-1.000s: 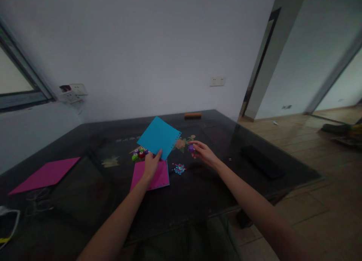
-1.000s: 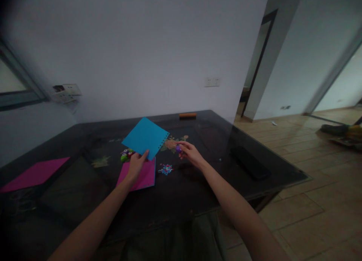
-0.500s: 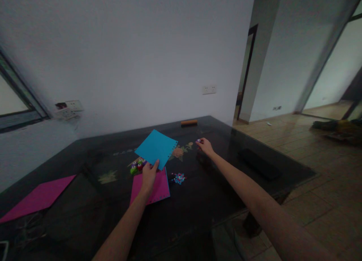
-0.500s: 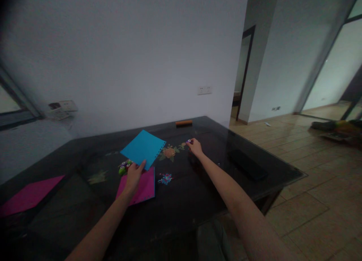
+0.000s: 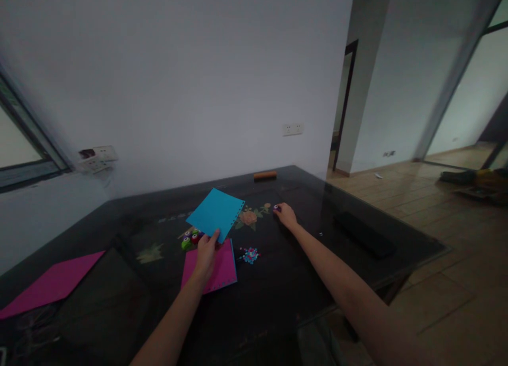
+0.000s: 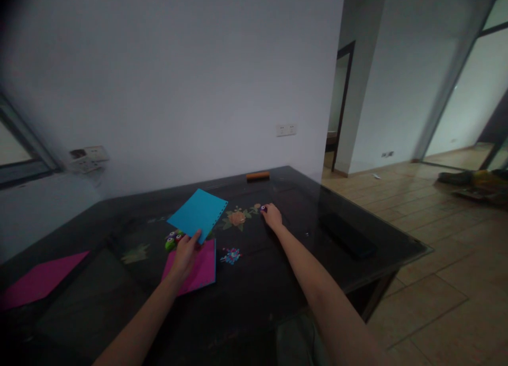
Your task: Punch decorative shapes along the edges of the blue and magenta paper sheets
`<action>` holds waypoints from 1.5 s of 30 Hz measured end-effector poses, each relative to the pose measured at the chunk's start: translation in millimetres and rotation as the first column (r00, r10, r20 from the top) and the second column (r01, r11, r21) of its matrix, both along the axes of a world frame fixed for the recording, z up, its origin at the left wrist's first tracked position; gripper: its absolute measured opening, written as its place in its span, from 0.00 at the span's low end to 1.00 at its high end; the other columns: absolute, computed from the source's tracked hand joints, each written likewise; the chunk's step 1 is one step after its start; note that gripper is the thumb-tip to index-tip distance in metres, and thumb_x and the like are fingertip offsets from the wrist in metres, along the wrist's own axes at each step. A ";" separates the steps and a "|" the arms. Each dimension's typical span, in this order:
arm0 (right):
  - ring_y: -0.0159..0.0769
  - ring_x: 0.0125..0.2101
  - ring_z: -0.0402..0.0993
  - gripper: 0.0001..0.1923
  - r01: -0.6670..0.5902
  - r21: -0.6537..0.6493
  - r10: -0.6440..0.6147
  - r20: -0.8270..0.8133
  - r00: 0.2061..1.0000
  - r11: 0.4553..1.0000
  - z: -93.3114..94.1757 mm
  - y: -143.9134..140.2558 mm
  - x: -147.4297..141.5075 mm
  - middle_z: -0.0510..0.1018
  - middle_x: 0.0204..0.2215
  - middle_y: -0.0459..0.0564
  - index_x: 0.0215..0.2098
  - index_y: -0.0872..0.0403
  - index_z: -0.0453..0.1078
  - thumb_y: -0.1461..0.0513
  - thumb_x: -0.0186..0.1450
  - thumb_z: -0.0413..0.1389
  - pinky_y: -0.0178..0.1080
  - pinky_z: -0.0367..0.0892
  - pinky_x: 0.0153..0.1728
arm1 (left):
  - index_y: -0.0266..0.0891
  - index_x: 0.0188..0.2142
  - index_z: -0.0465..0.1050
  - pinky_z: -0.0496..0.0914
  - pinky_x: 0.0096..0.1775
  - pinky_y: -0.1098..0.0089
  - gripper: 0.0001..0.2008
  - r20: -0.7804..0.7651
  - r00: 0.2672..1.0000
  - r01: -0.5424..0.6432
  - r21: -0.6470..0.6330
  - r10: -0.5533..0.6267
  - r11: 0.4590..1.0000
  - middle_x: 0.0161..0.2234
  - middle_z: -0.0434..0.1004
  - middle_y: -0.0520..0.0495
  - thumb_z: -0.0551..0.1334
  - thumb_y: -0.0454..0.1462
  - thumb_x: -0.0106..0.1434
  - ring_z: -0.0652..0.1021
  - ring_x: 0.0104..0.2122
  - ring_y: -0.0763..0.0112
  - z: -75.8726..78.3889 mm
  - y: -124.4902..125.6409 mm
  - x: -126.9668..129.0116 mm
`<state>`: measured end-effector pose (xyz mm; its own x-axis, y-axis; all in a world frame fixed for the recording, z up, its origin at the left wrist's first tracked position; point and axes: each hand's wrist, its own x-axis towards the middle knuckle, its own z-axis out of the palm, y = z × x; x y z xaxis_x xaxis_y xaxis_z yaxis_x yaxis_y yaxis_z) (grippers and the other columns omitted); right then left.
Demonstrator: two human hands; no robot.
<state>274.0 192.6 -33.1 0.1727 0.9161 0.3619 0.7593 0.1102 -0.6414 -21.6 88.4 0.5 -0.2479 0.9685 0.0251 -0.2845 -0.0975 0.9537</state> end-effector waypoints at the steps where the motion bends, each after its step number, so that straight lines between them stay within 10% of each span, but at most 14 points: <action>1: 0.42 0.43 0.70 0.11 -0.004 0.001 0.003 0.018 1.000 1.000 -0.1 0.2 -0.5 0.73 0.42 0.58 0.41 0.56 0.73 0.63 0.60 0.55 0.39 0.61 0.45 | 0.38 0.26 0.66 0.65 0.25 0.74 0.13 0.001 1.000 -0.001 -0.005 0.001 1.000 0.24 0.70 0.54 0.67 0.42 0.45 0.70 0.22 0.75 0.1 -0.4 0.4; 19: 0.38 0.40 0.69 0.15 -0.024 0.084 0.025 -0.006 1.000 0.996 -5.1 3.0 8.7 0.74 0.39 0.53 0.42 0.56 0.72 0.67 0.55 0.56 0.40 0.61 0.45 | 0.37 0.28 0.68 0.66 0.27 0.72 0.18 -0.011 0.999 -0.042 0.018 0.042 0.999 0.26 0.72 0.53 0.68 0.44 0.41 0.71 0.23 0.74 8.1 -2.6 -0.8; 28: 0.40 0.35 0.70 0.15 0.060 0.212 -0.023 -0.174 0.984 0.976 33.0 -11.9 20.8 0.76 0.33 0.55 0.36 0.58 0.73 0.56 0.60 0.51 0.40 0.63 0.39 | 0.39 0.21 0.69 0.64 0.25 0.71 0.13 -0.270 0.961 0.080 0.072 -0.058 0.994 0.19 0.69 0.52 0.67 0.45 0.45 0.69 0.20 0.71 17.2 -10.8 4.3; 32: 0.37 0.27 0.70 0.19 -0.144 0.186 0.195 -0.292 0.936 0.972 56.9 -22.9 1.0 0.76 0.26 0.52 0.31 0.57 0.73 0.51 0.60 0.51 0.37 0.63 0.31 | 0.39 0.15 0.65 0.61 0.22 0.72 0.16 -0.378 0.924 0.103 0.102 -0.057 0.990 0.15 0.65 0.53 0.67 0.46 0.43 0.66 0.18 0.72 25.7 -17.0 7.4; 37: 0.33 0.28 0.70 0.23 -0.593 0.059 0.518 -0.562 0.645 0.803 71.2 -42.3 -38.0 0.77 0.31 0.52 0.39 0.57 0.71 0.46 0.58 0.52 0.34 0.62 0.26 | 0.38 0.17 0.67 0.61 0.23 0.73 0.16 -0.408 0.906 0.174 0.115 -0.113 0.978 0.17 0.67 0.52 0.67 0.47 0.44 0.67 0.19 0.72 25.0 -17.1 7.4; 45: 0.30 0.24 0.66 0.18 -0.618 0.052 0.525 -0.586 0.617 0.784 74.7 -49.2 -44.0 0.71 0.20 0.44 0.23 0.57 0.68 0.53 0.44 0.65 0.34 0.60 0.28 | 0.37 0.24 0.71 0.63 0.26 0.73 0.16 -0.508 0.859 0.164 0.167 -0.058 0.972 0.21 0.70 0.52 0.62 0.48 0.51 0.70 0.22 0.71 19.3 -12.0 2.2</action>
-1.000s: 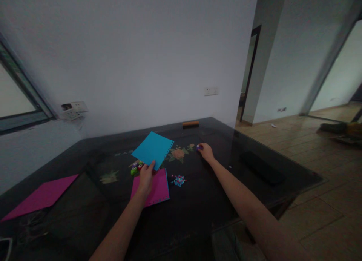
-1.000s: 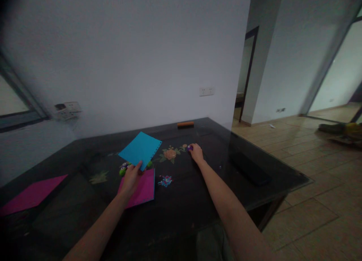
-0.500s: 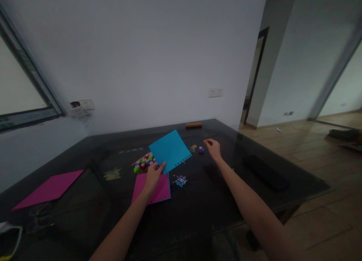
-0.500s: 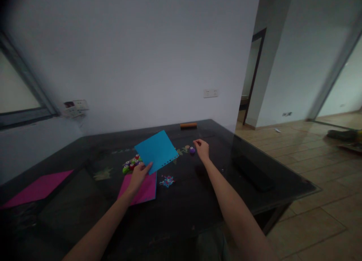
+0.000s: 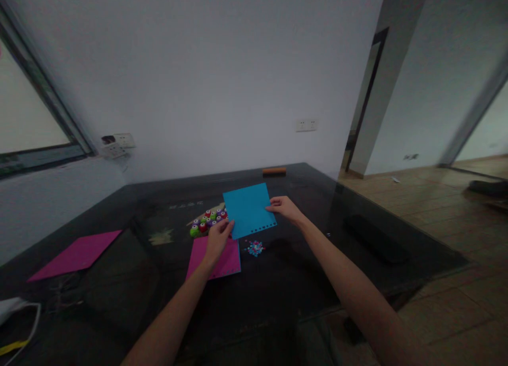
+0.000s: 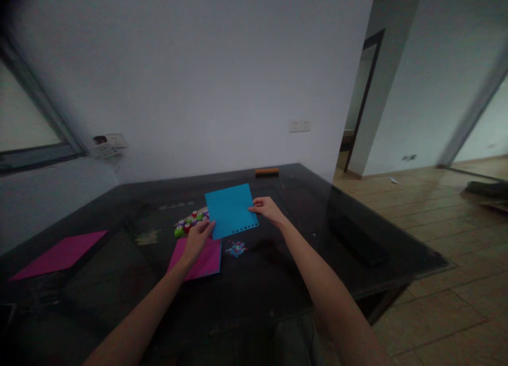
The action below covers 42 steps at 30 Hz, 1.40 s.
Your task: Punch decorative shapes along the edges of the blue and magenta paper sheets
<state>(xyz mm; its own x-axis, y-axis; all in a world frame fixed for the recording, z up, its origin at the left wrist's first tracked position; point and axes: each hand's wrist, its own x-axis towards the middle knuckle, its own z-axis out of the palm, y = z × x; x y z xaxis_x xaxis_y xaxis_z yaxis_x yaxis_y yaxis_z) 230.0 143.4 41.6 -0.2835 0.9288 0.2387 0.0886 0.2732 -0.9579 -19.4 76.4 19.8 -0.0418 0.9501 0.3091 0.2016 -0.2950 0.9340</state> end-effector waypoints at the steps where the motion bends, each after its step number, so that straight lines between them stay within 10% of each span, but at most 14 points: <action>1: 0.30 0.23 0.66 0.18 -0.005 -0.012 0.005 -0.003 1.000 1.000 0.3 -0.2 1.0 0.71 0.20 0.43 0.23 0.57 0.68 0.53 0.44 0.65 0.34 0.59 0.27 | 0.36 0.26 0.71 0.64 0.27 0.72 0.16 -0.005 1.000 -0.014 0.015 0.014 1.000 0.22 0.71 0.52 0.61 0.48 0.52 0.71 0.23 0.71 -0.5 0.8 -1.1; 18: 0.30 0.23 0.66 0.17 0.016 -0.078 -0.015 0.013 1.000 0.997 13.2 -19.6 16.5 0.73 0.22 0.45 0.28 0.57 0.70 0.52 0.49 0.62 0.34 0.60 0.27 | 0.41 0.55 0.57 0.70 0.34 0.70 0.25 -0.002 0.999 -0.053 0.182 0.054 0.982 0.30 0.73 0.51 0.60 0.40 0.58 0.76 0.31 0.71 2.8 -16.4 18.5; 23: 0.32 0.26 0.69 0.19 0.140 -0.085 -0.136 0.051 0.989 0.986 -1.4 -29.8 50.8 0.75 0.26 0.47 0.35 0.57 0.70 0.54 0.50 0.62 0.34 0.62 0.29 | 0.39 0.42 0.71 0.68 0.34 0.72 0.12 -0.230 0.972 0.095 0.209 -0.045 0.973 0.31 0.75 0.49 0.57 0.39 0.61 0.75 0.31 0.71 15.2 -20.7 46.2; 33: 0.30 0.22 0.67 0.17 0.319 -0.306 -0.265 0.206 0.942 0.897 -30.4 -53.8 122.8 0.74 0.23 0.46 0.39 0.57 0.69 0.61 0.52 0.60 0.32 0.60 0.23 | 0.40 0.40 0.73 0.68 0.42 0.66 0.11 -0.626 0.774 0.282 0.213 -0.091 0.936 0.37 0.72 0.46 0.53 0.36 0.63 0.73 0.39 0.67 0.8 -41.5 103.0; 42: 0.26 0.19 0.62 0.18 0.349 -0.276 -0.259 0.316 0.913 0.896 -39.0 -56.5 126.7 0.68 0.18 0.41 0.42 0.61 0.68 0.68 0.52 0.59 0.30 0.57 0.21 | 0.42 0.52 0.66 0.63 0.54 0.60 0.17 -0.845 0.516 0.455 0.133 -0.139 0.881 0.54 0.67 0.43 0.53 0.39 0.65 0.67 0.53 0.63 -20.2 -65.1 112.4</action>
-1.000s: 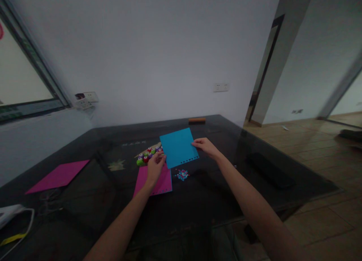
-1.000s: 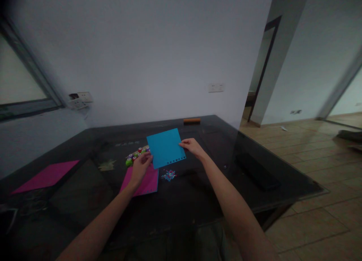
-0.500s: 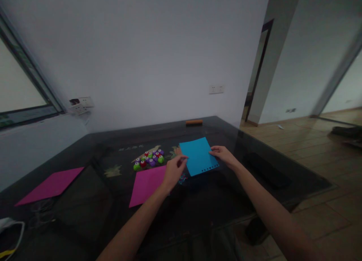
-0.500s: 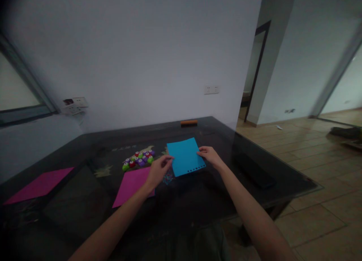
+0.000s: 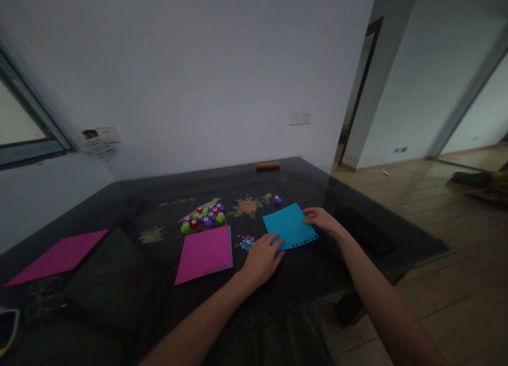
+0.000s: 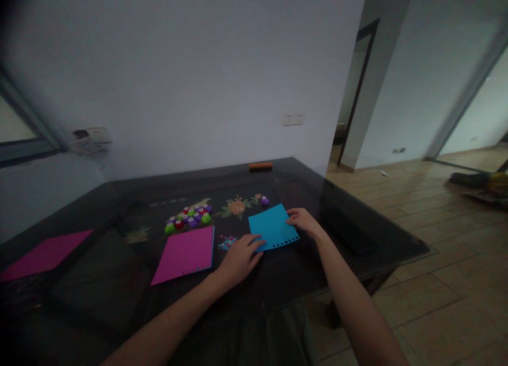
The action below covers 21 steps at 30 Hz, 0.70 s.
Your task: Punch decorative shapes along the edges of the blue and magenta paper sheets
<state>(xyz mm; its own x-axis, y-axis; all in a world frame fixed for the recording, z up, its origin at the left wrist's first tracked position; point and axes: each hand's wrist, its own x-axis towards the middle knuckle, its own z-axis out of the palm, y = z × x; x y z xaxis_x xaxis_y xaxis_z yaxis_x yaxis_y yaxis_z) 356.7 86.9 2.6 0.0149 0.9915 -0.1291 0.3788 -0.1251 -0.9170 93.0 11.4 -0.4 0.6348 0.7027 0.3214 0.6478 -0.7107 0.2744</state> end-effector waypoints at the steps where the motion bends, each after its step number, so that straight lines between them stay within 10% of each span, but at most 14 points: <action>1: 0.26 0.19 0.63 0.19 -0.002 -0.001 0.002 0.015 1.000 1.000 -1.4 1.3 0.3 0.68 0.18 0.41 0.44 0.62 0.68 0.68 0.52 0.58 0.30 0.58 0.21 | 0.42 0.53 0.65 0.62 0.55 0.60 0.18 -0.014 1.000 -0.009 -0.003 0.009 1.000 0.55 0.66 0.43 0.53 0.39 0.65 0.67 0.54 0.62 -0.1 -0.3 -0.3; 12: 0.32 0.27 0.69 0.20 0.081 0.243 -0.169 0.368 0.914 0.967 -15.3 13.4 7.7 0.75 0.29 0.50 0.45 0.59 0.70 0.66 0.53 0.60 0.34 0.64 0.29 | 0.43 0.54 0.66 0.60 0.56 0.57 0.19 -0.061 0.998 0.012 -0.049 -0.015 0.999 0.57 0.64 0.42 0.55 0.41 0.63 0.66 0.56 0.58 -6.4 -0.8 -0.3; 21: 0.36 0.34 0.69 0.21 -0.099 0.287 -0.103 0.613 0.783 0.953 -17.9 10.9 -1.2 0.71 0.34 0.53 0.45 0.59 0.72 0.63 0.52 0.63 0.37 0.63 0.39 | 0.42 0.54 0.66 0.61 0.56 0.57 0.20 -0.073 0.997 0.021 -0.060 -0.026 0.998 0.57 0.65 0.40 0.55 0.41 0.63 0.66 0.56 0.58 -4.3 -0.8 -1.3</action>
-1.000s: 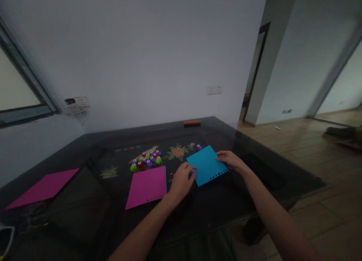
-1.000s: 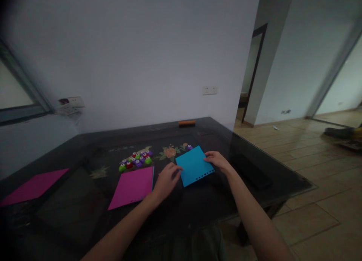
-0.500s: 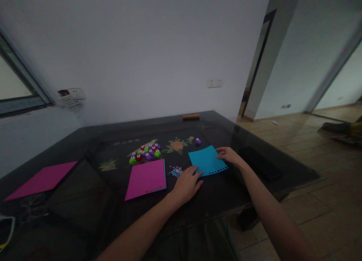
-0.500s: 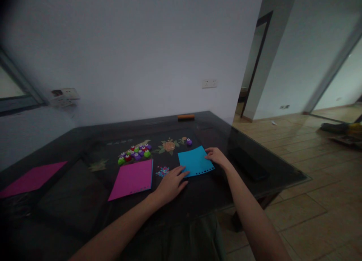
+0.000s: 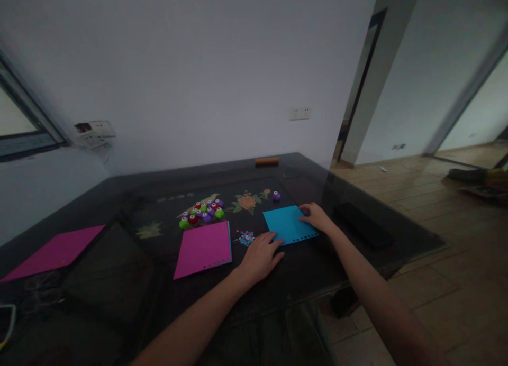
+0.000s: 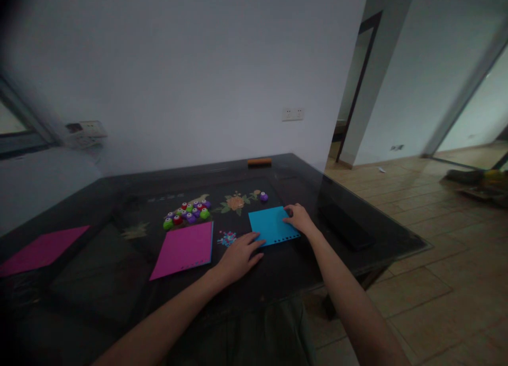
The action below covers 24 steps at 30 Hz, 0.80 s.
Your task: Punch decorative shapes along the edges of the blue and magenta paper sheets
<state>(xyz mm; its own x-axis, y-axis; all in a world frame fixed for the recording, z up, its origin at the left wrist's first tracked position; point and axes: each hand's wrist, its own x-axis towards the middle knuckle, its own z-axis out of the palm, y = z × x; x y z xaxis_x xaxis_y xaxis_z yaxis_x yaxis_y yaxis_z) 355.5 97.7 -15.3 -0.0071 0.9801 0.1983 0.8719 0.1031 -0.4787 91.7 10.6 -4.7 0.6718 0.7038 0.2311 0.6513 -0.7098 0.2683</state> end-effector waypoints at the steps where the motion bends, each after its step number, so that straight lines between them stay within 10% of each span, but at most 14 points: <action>1: 0.36 0.34 0.69 0.21 0.001 -0.003 -0.001 0.004 1.000 1.000 -0.4 0.2 -0.1 0.71 0.33 0.53 0.45 0.58 0.72 0.63 0.52 0.63 0.37 0.63 0.39 | 0.42 0.54 0.66 0.61 0.56 0.57 0.20 0.002 1.000 0.000 0.000 0.000 1.000 0.57 0.64 0.41 0.55 0.41 0.63 0.66 0.56 0.58 -0.2 0.2 0.0; 24: 0.36 0.34 0.67 0.18 0.061 0.025 -0.060 -0.040 0.997 0.998 3.4 -0.7 1.1 0.70 0.32 0.51 0.44 0.56 0.72 0.60 0.55 0.61 0.37 0.63 0.36 | 0.43 0.53 0.66 0.58 0.57 0.55 0.18 0.122 0.992 0.019 0.037 -0.023 0.999 0.56 0.65 0.41 0.56 0.39 0.63 0.66 0.56 0.60 14.3 1.0 -1.4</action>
<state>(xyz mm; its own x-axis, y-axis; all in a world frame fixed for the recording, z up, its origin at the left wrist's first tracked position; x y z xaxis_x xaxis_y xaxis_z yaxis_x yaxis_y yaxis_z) 356.6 97.1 -11.9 0.0607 0.9728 0.2233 0.8574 0.0637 -0.5106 90.3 11.6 9.6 0.6515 0.6797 0.3371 0.5999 -0.7335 0.3196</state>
